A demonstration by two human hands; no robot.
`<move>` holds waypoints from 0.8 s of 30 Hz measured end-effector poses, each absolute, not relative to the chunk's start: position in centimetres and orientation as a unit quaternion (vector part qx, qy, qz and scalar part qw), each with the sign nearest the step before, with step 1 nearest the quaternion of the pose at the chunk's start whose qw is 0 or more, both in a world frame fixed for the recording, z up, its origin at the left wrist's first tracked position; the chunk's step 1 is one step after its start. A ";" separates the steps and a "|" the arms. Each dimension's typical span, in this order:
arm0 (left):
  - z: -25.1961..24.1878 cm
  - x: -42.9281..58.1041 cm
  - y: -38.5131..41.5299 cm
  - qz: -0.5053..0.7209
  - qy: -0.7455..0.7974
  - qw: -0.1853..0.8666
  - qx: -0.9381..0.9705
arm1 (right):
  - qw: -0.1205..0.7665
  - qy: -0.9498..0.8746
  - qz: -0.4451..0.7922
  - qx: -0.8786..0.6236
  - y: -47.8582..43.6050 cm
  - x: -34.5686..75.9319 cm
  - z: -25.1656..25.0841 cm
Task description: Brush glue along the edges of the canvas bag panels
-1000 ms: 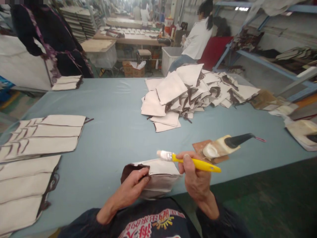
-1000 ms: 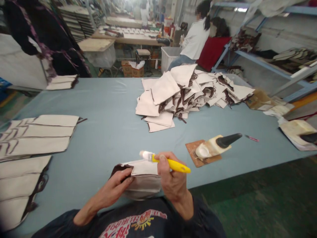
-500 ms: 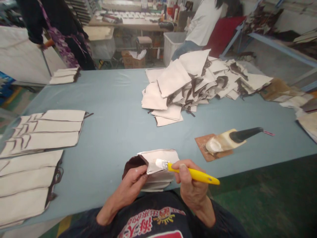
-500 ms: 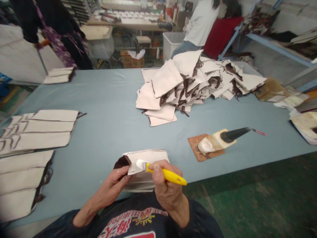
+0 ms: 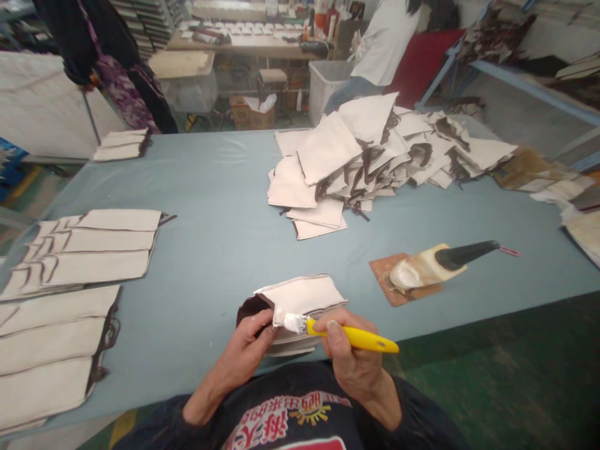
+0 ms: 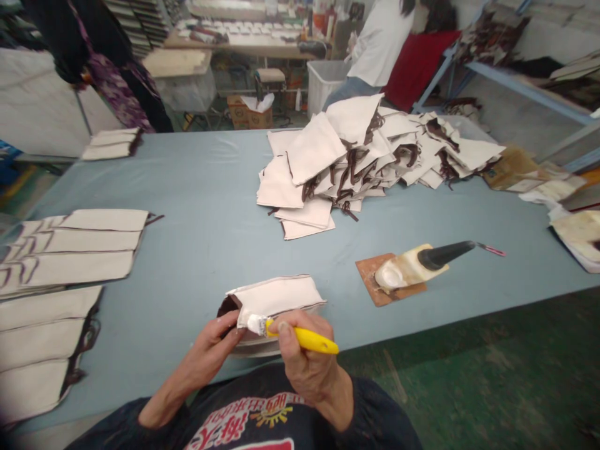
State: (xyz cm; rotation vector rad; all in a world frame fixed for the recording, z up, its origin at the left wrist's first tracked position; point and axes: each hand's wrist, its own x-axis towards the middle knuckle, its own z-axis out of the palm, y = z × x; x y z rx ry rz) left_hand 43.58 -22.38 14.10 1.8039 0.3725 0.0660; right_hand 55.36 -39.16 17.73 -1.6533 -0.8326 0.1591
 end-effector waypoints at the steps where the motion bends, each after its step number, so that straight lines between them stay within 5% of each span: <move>1: 14.1 43.6 -22.4 0.027 0.164 0.604 0.780 | 0.601 -0.351 0.072 -0.714 -39.2 55.3 17.8; 24: 14.7 45.9 -22.2 0.008 0.172 0.653 0.738 | 0.667 -0.240 0.159 -0.687 -39.1 56.2 17.4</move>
